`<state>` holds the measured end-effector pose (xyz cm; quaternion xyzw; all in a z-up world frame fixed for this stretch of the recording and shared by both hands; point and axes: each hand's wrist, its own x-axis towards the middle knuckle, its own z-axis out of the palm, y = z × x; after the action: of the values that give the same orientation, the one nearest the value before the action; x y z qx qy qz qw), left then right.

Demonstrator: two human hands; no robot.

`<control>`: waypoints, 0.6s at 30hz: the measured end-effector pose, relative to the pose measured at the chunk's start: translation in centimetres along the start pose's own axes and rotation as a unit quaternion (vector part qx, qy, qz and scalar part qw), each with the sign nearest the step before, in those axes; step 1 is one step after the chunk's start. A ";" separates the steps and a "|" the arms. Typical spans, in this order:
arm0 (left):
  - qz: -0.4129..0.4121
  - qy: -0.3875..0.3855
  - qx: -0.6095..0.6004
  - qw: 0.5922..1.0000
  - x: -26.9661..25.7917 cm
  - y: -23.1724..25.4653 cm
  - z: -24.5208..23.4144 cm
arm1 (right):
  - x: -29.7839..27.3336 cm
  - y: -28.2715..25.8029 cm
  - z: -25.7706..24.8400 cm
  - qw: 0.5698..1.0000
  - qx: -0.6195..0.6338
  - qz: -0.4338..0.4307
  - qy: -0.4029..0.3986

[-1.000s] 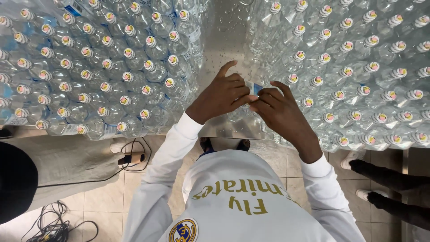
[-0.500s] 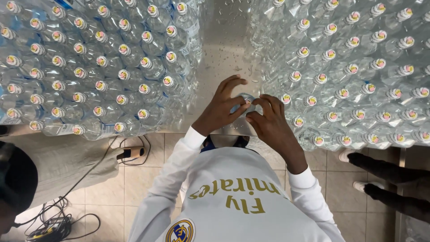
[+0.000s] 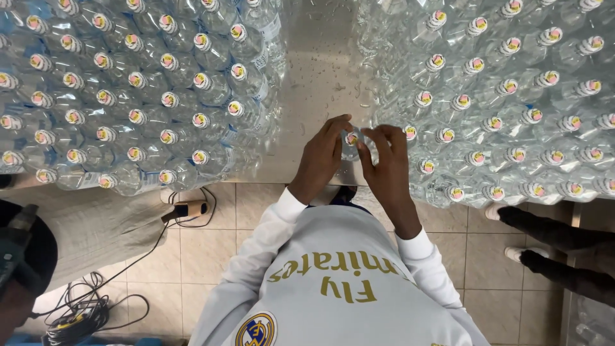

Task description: Manually applying small circular labels to the caps of plastic water bottles arranged in large groups.

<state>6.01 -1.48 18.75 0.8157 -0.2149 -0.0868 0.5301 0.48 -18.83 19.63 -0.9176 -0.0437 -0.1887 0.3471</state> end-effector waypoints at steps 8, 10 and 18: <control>0.002 -0.013 0.058 0.998 -0.5 -0.1 0.8 | 0.9 -0.9 0.3 0.995 0.042 0.085 -0.045; -0.026 -0.010 -0.015 1.000 -1.0 0.6 0.6 | 0.8 -0.9 0.7 0.992 0.069 0.098 -0.039; -0.063 -0.007 0.011 0.998 -0.5 0.6 0.4 | 0.1 0.2 1.9 0.988 0.088 0.116 -0.043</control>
<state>5.26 -1.80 19.07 0.8328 -0.1677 -0.1229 0.5131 1.25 -17.74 18.27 -0.8897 0.0319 -0.1028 0.4437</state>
